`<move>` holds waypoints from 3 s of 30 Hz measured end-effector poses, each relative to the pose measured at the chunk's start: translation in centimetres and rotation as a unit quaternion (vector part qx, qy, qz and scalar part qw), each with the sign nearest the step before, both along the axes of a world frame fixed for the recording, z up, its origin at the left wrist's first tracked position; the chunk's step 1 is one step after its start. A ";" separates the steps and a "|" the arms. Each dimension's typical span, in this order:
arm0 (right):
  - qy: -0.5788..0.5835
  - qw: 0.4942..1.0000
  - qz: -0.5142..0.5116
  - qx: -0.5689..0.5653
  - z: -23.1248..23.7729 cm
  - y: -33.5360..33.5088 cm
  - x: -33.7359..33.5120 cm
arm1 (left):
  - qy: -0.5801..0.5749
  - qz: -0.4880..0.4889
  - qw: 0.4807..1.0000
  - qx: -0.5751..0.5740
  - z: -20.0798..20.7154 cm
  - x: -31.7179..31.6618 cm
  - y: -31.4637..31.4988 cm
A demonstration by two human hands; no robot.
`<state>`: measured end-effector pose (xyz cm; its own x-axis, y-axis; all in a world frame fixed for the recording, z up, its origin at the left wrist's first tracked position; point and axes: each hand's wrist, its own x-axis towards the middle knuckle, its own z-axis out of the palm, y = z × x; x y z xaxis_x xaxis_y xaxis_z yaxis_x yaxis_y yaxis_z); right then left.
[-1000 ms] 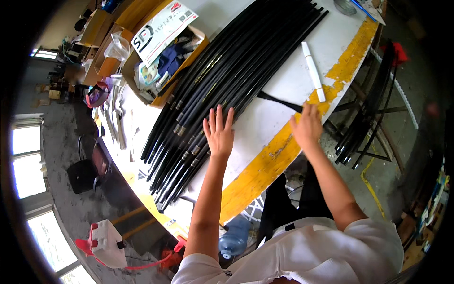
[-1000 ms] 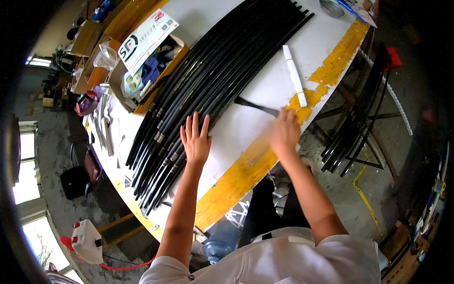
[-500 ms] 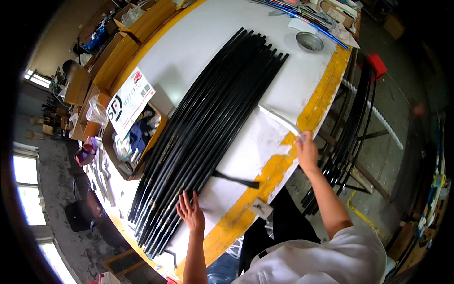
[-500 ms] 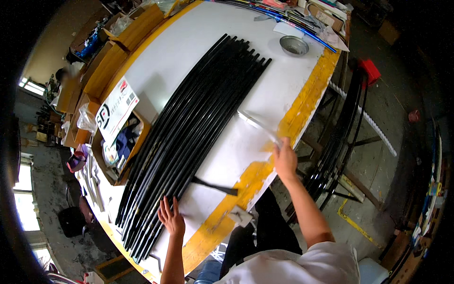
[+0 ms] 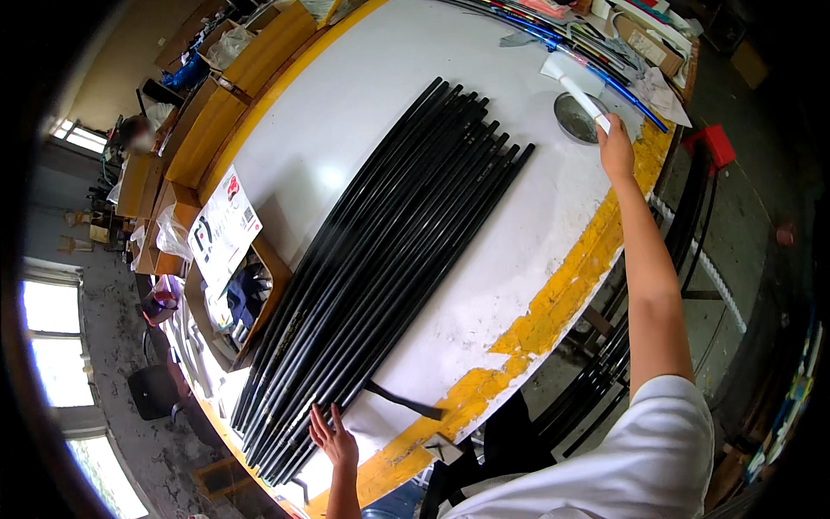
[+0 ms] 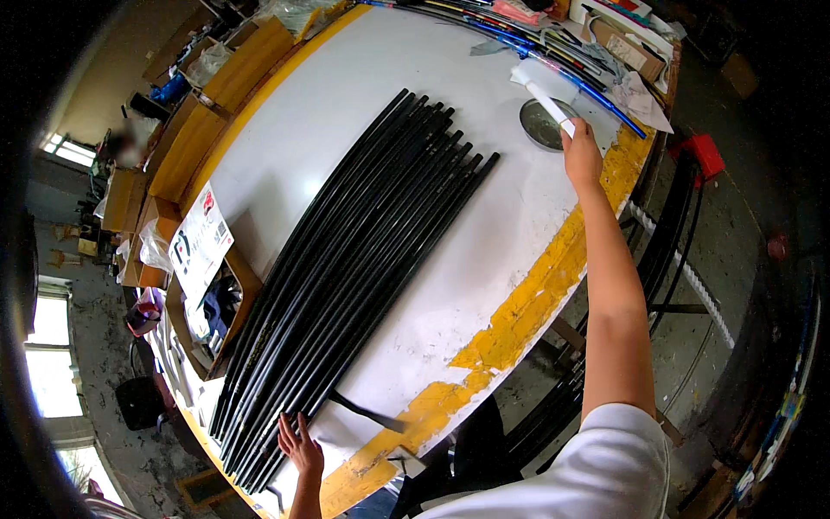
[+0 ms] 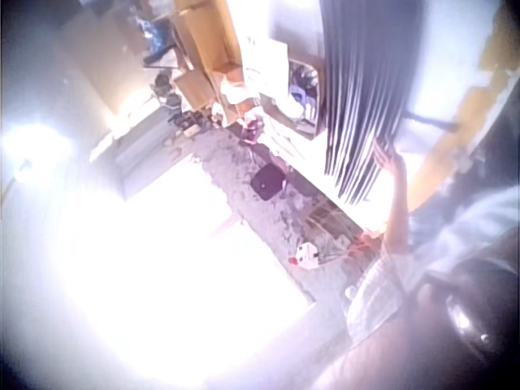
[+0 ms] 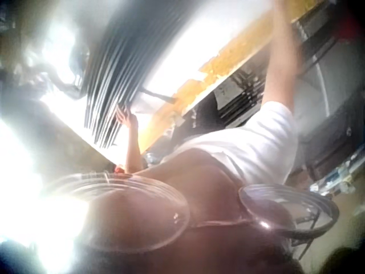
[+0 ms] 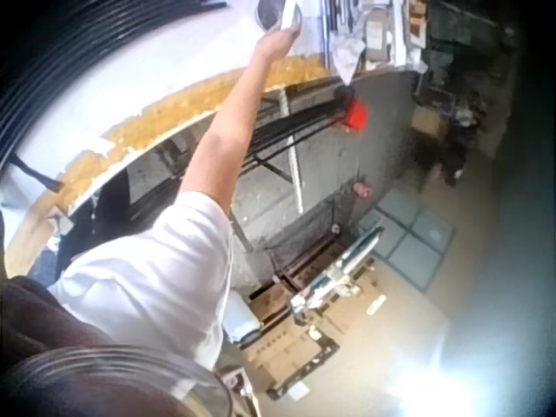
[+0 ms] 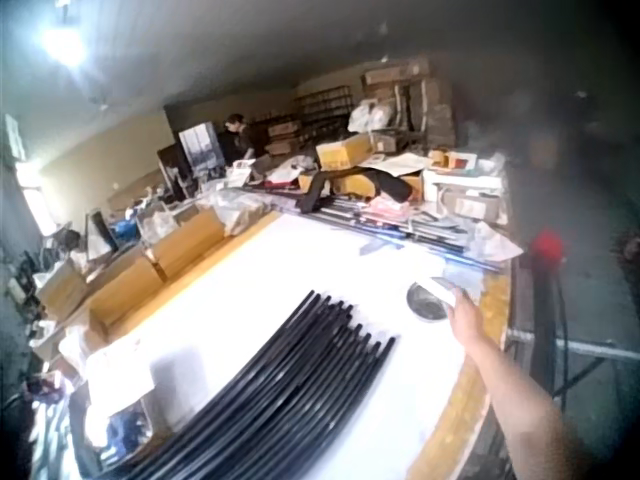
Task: The person applies adhesive labels to several long black poles, smoothing the labels down by hand and then moving the poles to a stack.
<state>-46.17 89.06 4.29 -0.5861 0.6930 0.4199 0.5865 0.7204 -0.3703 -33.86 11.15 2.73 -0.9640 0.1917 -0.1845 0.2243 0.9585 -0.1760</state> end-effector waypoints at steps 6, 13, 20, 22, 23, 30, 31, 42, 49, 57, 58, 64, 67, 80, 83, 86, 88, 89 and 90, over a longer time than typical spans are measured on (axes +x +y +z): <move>-0.059 0.994 -0.035 0.091 -3.5 1.4 -0.8 | 0.025 0.007 1.000 -0.010 -0.5 0.6 0.0; 0.072 0.982 0.172 0.012 -4.0 -2.4 5.1 | 0.047 0.015 0.997 0.061 -1.5 -0.3 -1.0; 0.023 0.835 0.382 -0.395 3.4 -25.3 12.2 | 0.107 -0.012 0.993 0.054 -1.5 1.8 -2.7; -0.139 0.648 0.483 -0.573 7.3 -33.4 15.6 | 0.144 -0.014 0.984 0.106 -1.1 3.1 -3.2; -0.250 0.558 0.493 -0.619 8.7 -37.2 17.7 | 0.161 -0.019 0.977 0.136 -0.8 3.7 -3.4; -0.605 0.376 0.593 -0.374 -2.1 -60.9 33.7 | 0.151 -0.030 0.913 0.378 1.9 16.2 -8.2; -0.583 0.468 0.619 -0.240 -5.7 -64.2 36.5 | 0.123 -0.031 0.911 0.393 2.3 18.3 -9.3; -0.749 0.154 0.623 -0.164 -36.8 -80.2 55.4 | 0.051 0.074 0.928 0.361 -2.8 32.1 -17.0; -0.742 0.096 0.631 -0.205 -37.5 -78.2 55.2 | -0.026 0.079 0.912 0.403 -4.2 33.1 -15.8; -0.646 0.284 0.663 -0.250 -37.1 -77.9 46.6 | 0.042 0.068 0.912 0.402 -4.2 32.9 -14.4; -0.617 0.318 0.678 -0.241 -36.4 -78.2 44.4 | 0.052 0.067 0.911 0.404 -4.3 32.7 -14.2; -0.389 0.467 0.786 -0.111 -34.4 -80.2 34.1 | 0.104 -0.002 0.852 0.513 -3.1 29.4 -13.8; -0.483 0.403 0.772 -0.097 -34.1 -82.1 31.4 | 0.070 -0.071 0.771 0.629 -2.1 27.1 -14.0; -0.252 0.544 0.768 -0.226 -20.3 -76.6 38.8 | -0.080 -0.009 0.206 0.975 12.9 30.7 -9.8; -0.120 0.539 0.812 -0.189 -13.4 -75.5 38.9 | -0.192 0.076 0.313 0.927 14.8 32.6 -11.5; 0.009 0.558 0.823 -0.106 -7.5 -74.8 36.9 | -0.229 0.035 0.252 0.940 12.9 33.5 -11.4; 0.065 0.621 0.781 -0.015 -4.9 -74.0 34.4 | -0.186 -0.070 0.272 0.942 10.0 33.2 -11.7; 0.095 0.655 0.749 0.023 -4.4 -73.6 32.9 | -0.145 -0.132 0.305 0.932 8.1 32.8 -11.8; 0.078 0.693 0.715 0.052 -4.2 -73.0 31.0 | -0.105 -0.198 0.331 0.917 6.1 32.1 -11.9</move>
<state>-15.19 16.07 0.12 -0.5842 -0.5878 0.5596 -0.7955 0.5513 -0.2515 -1.79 -0.79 8.83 -0.7991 0.2703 0.5370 0.2198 -0.7000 0.6795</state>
